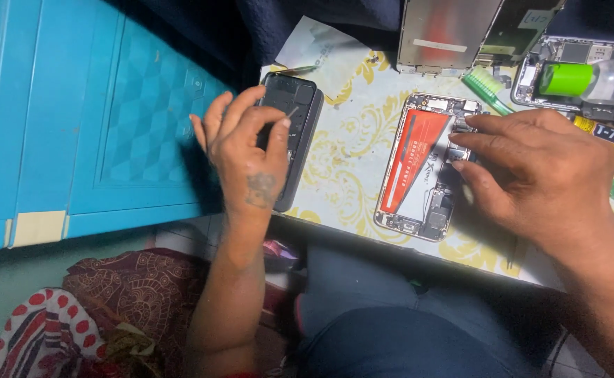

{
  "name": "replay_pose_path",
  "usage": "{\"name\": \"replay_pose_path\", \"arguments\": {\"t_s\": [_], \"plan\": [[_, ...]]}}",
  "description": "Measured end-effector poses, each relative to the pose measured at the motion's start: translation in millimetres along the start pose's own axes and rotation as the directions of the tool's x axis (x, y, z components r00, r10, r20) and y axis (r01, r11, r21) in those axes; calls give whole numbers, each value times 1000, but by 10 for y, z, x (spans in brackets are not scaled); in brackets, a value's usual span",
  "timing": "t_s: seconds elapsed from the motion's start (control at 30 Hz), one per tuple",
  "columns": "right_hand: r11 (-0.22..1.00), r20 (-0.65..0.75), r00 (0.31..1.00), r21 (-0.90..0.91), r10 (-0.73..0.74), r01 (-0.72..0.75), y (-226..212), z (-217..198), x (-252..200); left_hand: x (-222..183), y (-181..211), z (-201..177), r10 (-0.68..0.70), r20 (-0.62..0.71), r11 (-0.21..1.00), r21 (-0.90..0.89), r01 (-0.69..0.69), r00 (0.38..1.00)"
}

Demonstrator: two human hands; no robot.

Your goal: The person is repairing a smartphone by installing a new battery. They place the battery into the phone's chassis, connect the battery cable to the motherboard, and secure the connection with adhesive tape.

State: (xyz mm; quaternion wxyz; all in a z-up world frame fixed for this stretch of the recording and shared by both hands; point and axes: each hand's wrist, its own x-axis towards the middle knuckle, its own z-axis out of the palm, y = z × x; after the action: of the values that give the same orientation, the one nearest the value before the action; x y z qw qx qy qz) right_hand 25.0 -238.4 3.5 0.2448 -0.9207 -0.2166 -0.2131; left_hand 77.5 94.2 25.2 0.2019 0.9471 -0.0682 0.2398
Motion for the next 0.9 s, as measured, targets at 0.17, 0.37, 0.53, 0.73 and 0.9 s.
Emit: {"name": "replay_pose_path", "arguments": {"t_s": [0.17,0.37,0.53,0.73,0.9], "plan": [[1000,-8,1000,-11,18,-18,-1,20,-19,51,-222,31,-25,49,1000,-6,25,998],[1000,-8,1000,-13,0,0,-16,6,12,37,-256,83,-14,83,1000,3,14,996],[1000,-6,1000,-12,-3,3,-15,17,2,50,-279,72,6,79,1000,21,-8,997],[1000,-7,1000,11,3,-3,-7,9,-5,19,-286,-16,32,132,998,-49,-25,991],[999,-1,1000,33,14,-14,-23,17,-12,-51,-338,-43,93,272,995,-47,-83,958]]}}
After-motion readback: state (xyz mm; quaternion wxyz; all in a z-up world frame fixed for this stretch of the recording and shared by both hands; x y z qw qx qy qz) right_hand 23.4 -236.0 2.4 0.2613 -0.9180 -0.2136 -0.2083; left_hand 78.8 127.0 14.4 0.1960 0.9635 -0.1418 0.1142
